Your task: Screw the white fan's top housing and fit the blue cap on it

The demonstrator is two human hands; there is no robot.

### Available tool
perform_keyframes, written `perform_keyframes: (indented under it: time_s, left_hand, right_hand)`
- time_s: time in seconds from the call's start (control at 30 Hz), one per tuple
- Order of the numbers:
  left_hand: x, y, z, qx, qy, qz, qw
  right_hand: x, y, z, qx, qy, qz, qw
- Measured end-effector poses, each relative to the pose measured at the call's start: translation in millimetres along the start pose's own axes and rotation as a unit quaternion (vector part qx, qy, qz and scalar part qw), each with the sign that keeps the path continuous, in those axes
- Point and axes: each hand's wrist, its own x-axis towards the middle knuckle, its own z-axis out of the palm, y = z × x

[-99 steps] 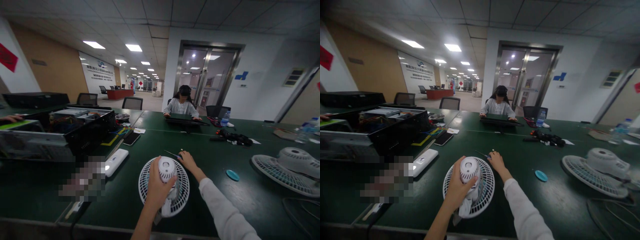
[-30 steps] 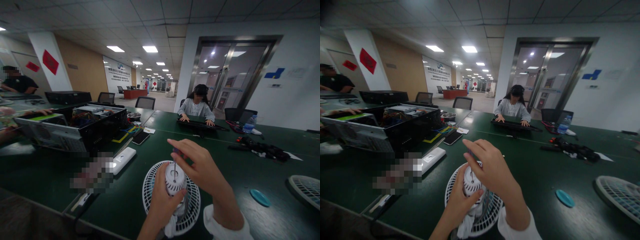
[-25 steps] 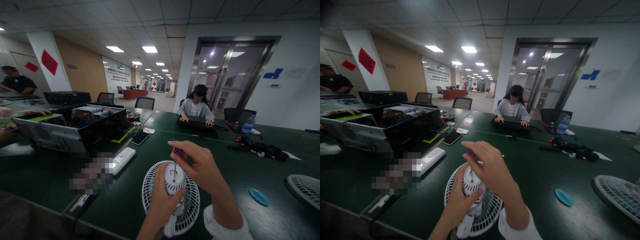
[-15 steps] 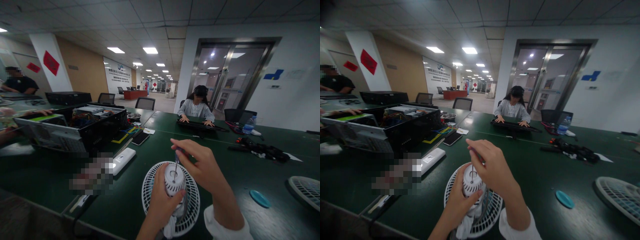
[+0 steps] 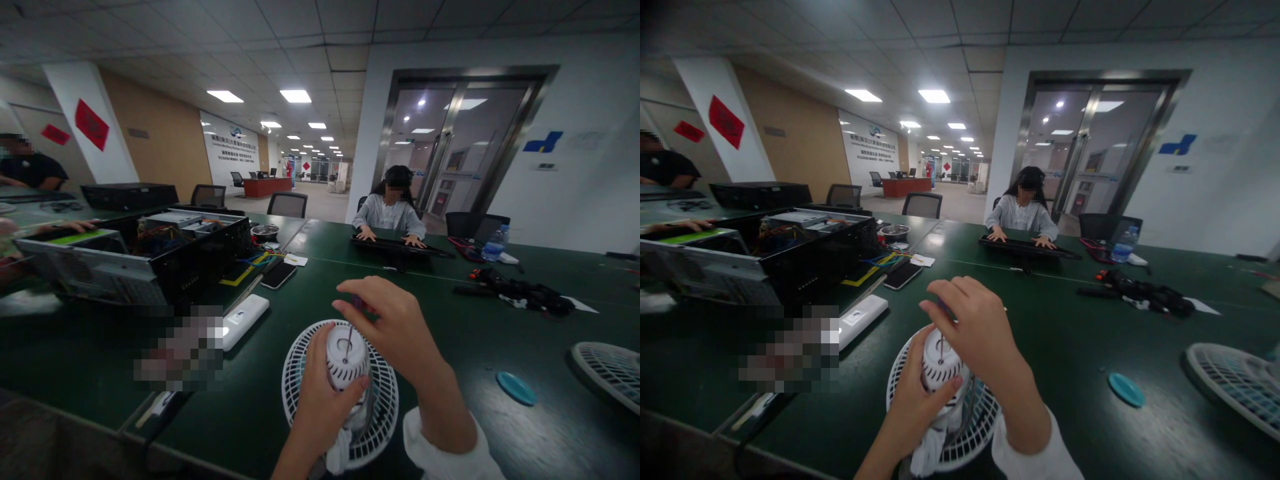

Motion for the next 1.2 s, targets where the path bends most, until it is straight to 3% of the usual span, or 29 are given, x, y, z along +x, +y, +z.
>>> perform_keyframes:
  time_s: [0.07,0.23,0.43,0.6,0.77,0.93,1.1,1.2]
  left_hand:
    - [-0.1,0.3,-0.4,0.007,-0.011,-0.006,1.000]
    - [0.2,-1.6,-2.2,0.009,-0.017,0.001,1.000]
    - [-0.3,-0.6,1.0,-0.002,0.006,0.002,1.000]
    - [-0.4,0.3,1.7,0.000,0.002,0.005,1.000]
    - [0.4,0.1,1.4,-0.001,0.008,0.008,1.000]
    - [0.1,1.3,0.7,-0.004,-0.002,0.011,1.000]
    - [-0.2,-1.5,0.7,-0.003,0.002,0.004,1.000]
    - [0.2,-2.5,0.8,-0.006,-0.005,0.013,1.000]
  right_hand:
    - [1.1,0.0,2.1,-0.013,-0.004,0.006,1.000]
    - [-0.4,-0.5,0.6,0.083,-0.018,-0.009,0.996]
    - [0.1,-3.2,3.3,0.014,0.000,0.005,1.000]
    - [-0.3,-3.1,-0.6,0.084,0.004,-0.030,0.996]
    - [-1.1,-2.5,0.0,0.003,0.030,-0.017,0.999]
    - [-0.9,-3.0,-2.8,0.067,0.009,-0.023,0.997]
    - [-0.9,-3.1,-1.6,0.009,0.024,-0.015,1.000]
    - [-2.2,-3.8,-2.1,0.039,0.005,-0.012,0.999]
